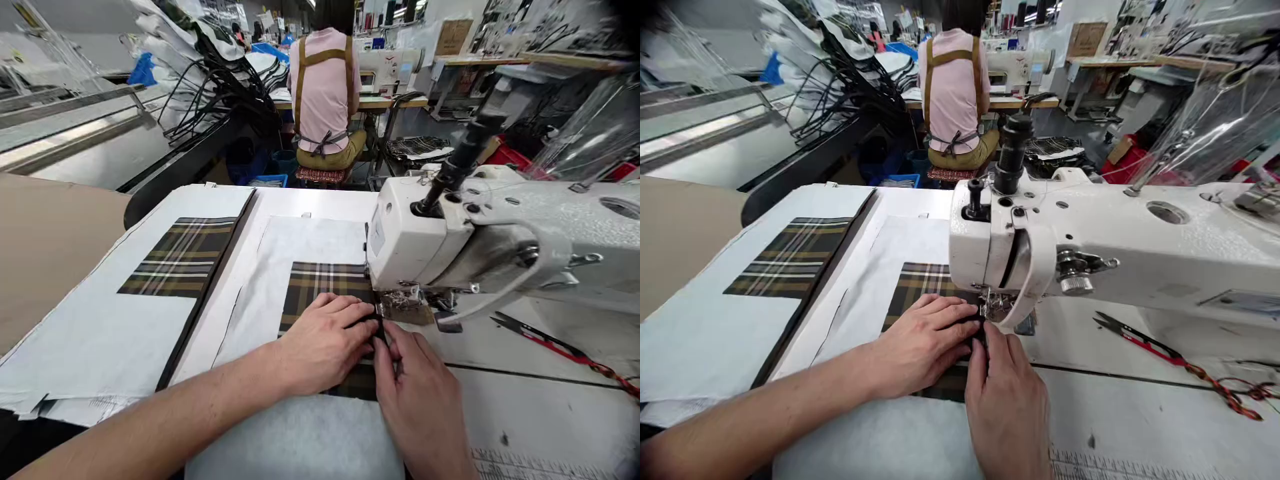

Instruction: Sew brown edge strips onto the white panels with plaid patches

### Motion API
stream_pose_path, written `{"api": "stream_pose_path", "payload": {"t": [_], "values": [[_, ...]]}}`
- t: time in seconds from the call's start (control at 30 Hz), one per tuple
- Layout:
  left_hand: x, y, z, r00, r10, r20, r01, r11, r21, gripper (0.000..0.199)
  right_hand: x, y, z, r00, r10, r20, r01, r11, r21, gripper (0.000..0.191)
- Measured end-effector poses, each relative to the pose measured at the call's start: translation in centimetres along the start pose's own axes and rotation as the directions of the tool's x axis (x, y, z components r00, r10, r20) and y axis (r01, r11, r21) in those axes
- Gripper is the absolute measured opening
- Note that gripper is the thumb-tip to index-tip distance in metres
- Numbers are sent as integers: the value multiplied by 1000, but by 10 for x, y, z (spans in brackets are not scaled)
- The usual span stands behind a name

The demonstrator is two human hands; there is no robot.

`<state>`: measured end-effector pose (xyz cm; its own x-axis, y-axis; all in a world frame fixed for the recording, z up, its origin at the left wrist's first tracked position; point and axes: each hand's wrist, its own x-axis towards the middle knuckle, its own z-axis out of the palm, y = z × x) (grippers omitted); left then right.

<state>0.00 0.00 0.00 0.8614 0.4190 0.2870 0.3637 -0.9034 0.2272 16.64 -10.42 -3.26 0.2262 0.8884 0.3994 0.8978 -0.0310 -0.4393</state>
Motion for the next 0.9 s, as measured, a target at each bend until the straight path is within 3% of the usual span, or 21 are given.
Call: {"api": "stream_pose_path", "payload": {"t": [0.5, 0.9], "values": [[3, -2, 1, 1000, 4, -30, -4, 1000, -6, 33, 4, -6, 0, 999, -9, -50, 10, 1000, 1, 34], [5, -3, 3, 999, 10, -49, -10, 1000, -10, 31, 3, -5, 1, 1000, 16, -10, -16, 1000, 17, 35]]}}
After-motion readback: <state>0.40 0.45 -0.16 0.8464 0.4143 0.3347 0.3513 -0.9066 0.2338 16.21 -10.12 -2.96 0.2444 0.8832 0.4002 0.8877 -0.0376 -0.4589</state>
